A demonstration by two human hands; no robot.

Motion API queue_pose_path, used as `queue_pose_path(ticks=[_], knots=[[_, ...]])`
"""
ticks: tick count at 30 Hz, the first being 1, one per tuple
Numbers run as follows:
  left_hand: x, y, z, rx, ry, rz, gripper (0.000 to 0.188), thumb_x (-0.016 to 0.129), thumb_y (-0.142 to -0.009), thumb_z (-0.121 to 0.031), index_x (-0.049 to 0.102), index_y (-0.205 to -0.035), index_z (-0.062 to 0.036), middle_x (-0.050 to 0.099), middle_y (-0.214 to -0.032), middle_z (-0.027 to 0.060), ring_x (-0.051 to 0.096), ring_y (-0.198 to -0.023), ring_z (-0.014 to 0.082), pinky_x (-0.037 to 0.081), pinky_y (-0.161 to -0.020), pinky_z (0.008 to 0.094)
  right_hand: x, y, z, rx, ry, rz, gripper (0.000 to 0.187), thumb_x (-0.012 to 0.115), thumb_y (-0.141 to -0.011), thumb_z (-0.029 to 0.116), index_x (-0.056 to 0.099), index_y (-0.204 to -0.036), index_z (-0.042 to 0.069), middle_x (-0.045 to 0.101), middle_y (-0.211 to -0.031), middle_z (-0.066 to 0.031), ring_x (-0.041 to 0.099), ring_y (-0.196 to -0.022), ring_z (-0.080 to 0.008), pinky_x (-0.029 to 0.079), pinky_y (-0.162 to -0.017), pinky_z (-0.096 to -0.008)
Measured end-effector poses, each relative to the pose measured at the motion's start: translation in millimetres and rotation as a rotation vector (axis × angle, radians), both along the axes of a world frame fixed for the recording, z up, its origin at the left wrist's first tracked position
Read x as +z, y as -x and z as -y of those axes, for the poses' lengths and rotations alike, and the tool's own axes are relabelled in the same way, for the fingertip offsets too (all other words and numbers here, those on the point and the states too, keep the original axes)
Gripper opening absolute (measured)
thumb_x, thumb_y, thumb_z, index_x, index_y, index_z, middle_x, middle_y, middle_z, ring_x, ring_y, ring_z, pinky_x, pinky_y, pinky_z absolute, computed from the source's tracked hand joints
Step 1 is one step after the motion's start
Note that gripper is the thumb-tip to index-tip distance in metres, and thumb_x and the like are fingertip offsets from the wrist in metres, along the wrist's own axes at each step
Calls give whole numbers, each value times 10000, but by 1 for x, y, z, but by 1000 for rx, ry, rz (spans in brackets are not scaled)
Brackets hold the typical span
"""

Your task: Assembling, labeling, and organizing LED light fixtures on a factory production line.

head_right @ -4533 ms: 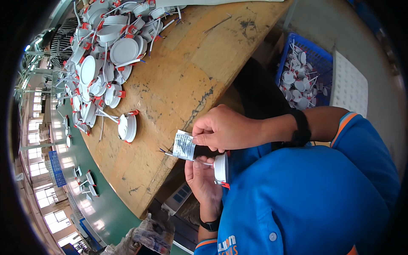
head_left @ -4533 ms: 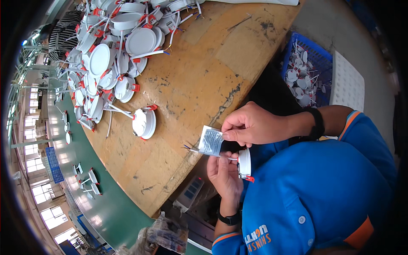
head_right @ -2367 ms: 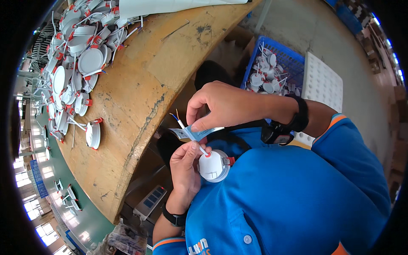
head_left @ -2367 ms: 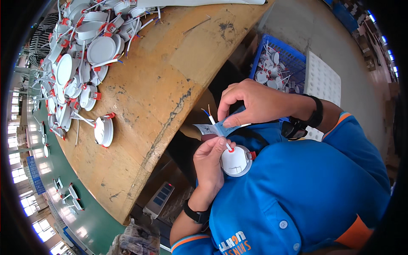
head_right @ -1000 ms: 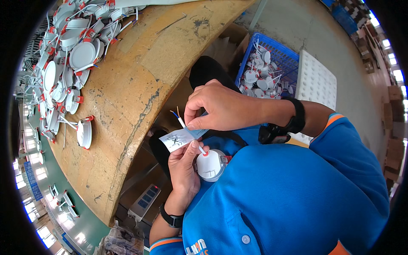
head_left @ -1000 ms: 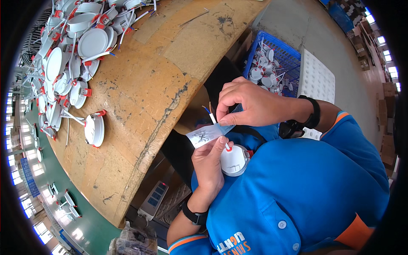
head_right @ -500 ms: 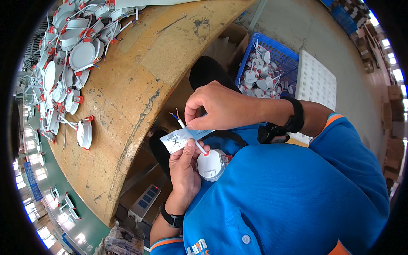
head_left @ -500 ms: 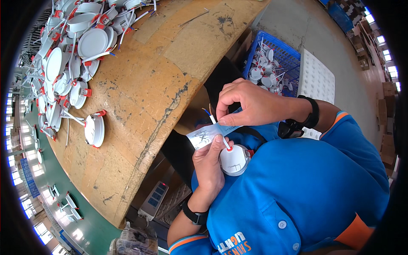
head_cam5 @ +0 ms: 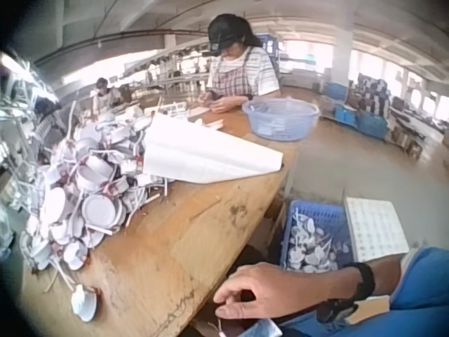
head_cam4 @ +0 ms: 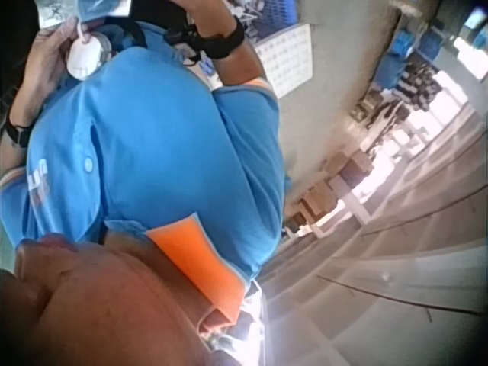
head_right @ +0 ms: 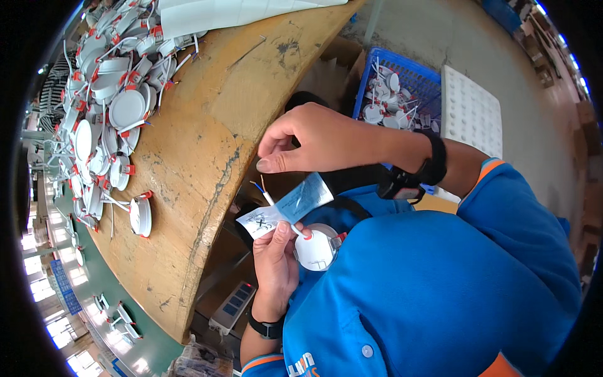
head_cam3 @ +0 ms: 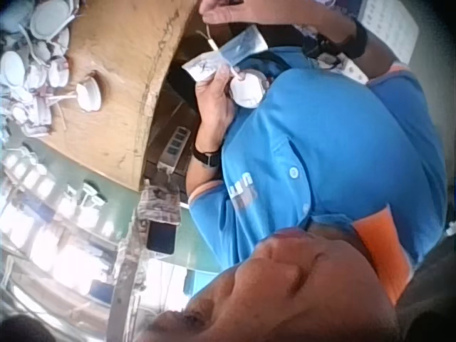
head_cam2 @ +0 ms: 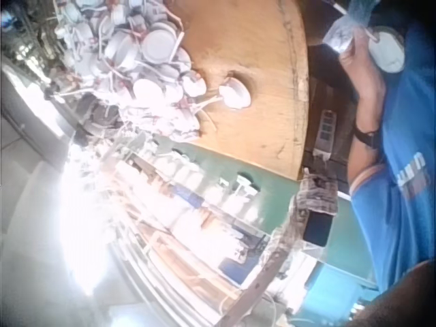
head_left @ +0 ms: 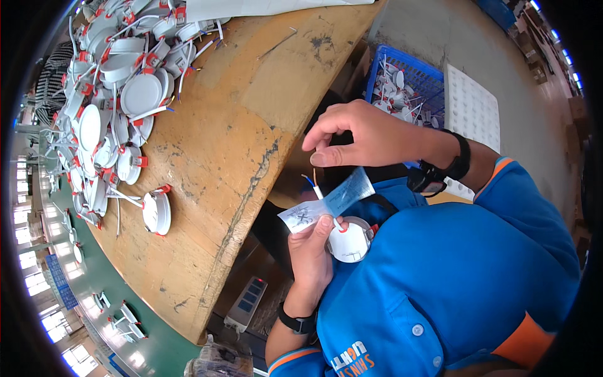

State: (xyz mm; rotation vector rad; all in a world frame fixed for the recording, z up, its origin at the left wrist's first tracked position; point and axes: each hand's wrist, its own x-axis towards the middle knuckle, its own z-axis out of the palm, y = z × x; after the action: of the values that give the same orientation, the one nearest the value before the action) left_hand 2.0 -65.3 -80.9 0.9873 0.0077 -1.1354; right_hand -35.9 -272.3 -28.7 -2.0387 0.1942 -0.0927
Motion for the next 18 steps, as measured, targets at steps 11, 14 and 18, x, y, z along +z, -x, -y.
queue_pose_path(ticks=[11, 14, 18], knots=[[6, -7, 3, -97, 6, 134, 194, 601, -818, -168, 587, -857, 21, 622, -777, 113, 595, -708, 178, 479, -704, 298, 8, -2, -4, 215, -579, -43, 190, 652, -785, 161, 627, -854, -14, 627, -760, -31, 566, -684, -65, 453, -613, -193], [8, -1, 5, 54, -55, 214, 146, 612, -807, -115, 580, -831, 25, 624, -780, 118, 596, -716, 166, 480, -721, 291, 13, 3, -4, 124, -556, -34, 166, 663, -770, 144, 624, -814, -12, 619, -728, -23, 554, -651, -54, 442, -581, -190], [7, -1, 2, 160, -27, 445, 129, 621, -761, 30, 501, -781, -13, 623, -821, 133, 593, -774, 153, 471, -731, 272, 23, 11, -8, 42, -459, 54, 141, 655, -750, 127, 601, -748, -3, 590, -659, -14, 524, -591, -40, 400, -519, -181]])
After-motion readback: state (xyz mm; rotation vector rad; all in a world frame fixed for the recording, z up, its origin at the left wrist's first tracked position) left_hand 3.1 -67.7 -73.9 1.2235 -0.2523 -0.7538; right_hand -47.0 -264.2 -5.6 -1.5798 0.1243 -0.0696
